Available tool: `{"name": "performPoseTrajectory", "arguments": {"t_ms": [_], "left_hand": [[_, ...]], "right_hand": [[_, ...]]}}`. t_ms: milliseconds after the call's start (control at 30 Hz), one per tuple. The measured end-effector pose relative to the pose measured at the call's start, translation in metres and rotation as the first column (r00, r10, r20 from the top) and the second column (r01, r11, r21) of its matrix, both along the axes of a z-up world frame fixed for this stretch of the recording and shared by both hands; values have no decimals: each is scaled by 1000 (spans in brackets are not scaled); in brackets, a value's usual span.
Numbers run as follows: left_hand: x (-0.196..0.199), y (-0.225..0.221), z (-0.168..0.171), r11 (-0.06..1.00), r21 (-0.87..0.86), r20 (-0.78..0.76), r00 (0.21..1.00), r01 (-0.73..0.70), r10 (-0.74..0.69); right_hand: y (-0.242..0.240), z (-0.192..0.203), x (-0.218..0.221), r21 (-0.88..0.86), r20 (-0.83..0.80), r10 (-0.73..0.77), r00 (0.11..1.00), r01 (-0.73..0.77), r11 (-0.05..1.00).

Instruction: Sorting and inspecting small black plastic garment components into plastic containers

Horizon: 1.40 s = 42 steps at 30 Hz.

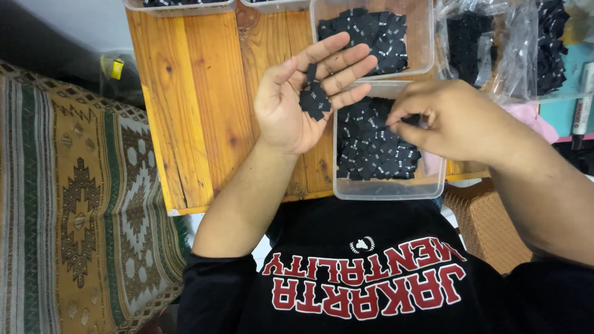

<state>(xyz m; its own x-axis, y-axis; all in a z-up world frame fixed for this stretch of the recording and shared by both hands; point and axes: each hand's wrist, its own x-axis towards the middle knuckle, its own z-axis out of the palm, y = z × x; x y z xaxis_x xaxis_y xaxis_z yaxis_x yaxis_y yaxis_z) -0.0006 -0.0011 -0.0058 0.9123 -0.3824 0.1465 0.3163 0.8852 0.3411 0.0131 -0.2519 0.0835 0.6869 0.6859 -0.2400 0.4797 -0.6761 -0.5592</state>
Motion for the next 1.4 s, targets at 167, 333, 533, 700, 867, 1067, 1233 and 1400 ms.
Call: {"name": "performPoseTrajectory", "arguments": {"t_ms": [167, 333, 533, 700, 867, 1067, 1233, 1400], "left_hand": [[0, -2, 2, 1000, -9, -1, 1000, 7, -7], [-2, -5, 4, 1000, -10, 2, 1000, -8, 8], [-2, -11, 1, 986, -165, -10, 1000, 2, -4], [-2, -13, -6, 990, -140, -35, 999, -3, -1], [-2, -11, 2, 990, -141, -20, 1000, -17, 14], [1, -5, -5, 980, -151, -71, 990, -129, 119], [2, -3, -7, 979, -126, -110, 983, -161, 148], [2, -3, -5, 981, -87, -87, 982, -174, 166]], "right_hand": [[4, 9, 0, 70, 16, -3, 1000, 2, 998], [23, 12, -8, 216, 101, -48, 994, 25, 976], [58, -1, -12, 317, 360, -66, 931, -55, 947], [69, -7, -11, 220, 543, -70, 837, -61, 974], [57, 1, -16, 266, 547, -142, 825, -11, 964], [16, -11, -23, -93, 249, 241, 938, -225, 970], [-5, -48, -38, -348, 130, 430, 893, -365, 864], [-1, -52, -40, -295, 216, 408, 887, -339, 893]]}}
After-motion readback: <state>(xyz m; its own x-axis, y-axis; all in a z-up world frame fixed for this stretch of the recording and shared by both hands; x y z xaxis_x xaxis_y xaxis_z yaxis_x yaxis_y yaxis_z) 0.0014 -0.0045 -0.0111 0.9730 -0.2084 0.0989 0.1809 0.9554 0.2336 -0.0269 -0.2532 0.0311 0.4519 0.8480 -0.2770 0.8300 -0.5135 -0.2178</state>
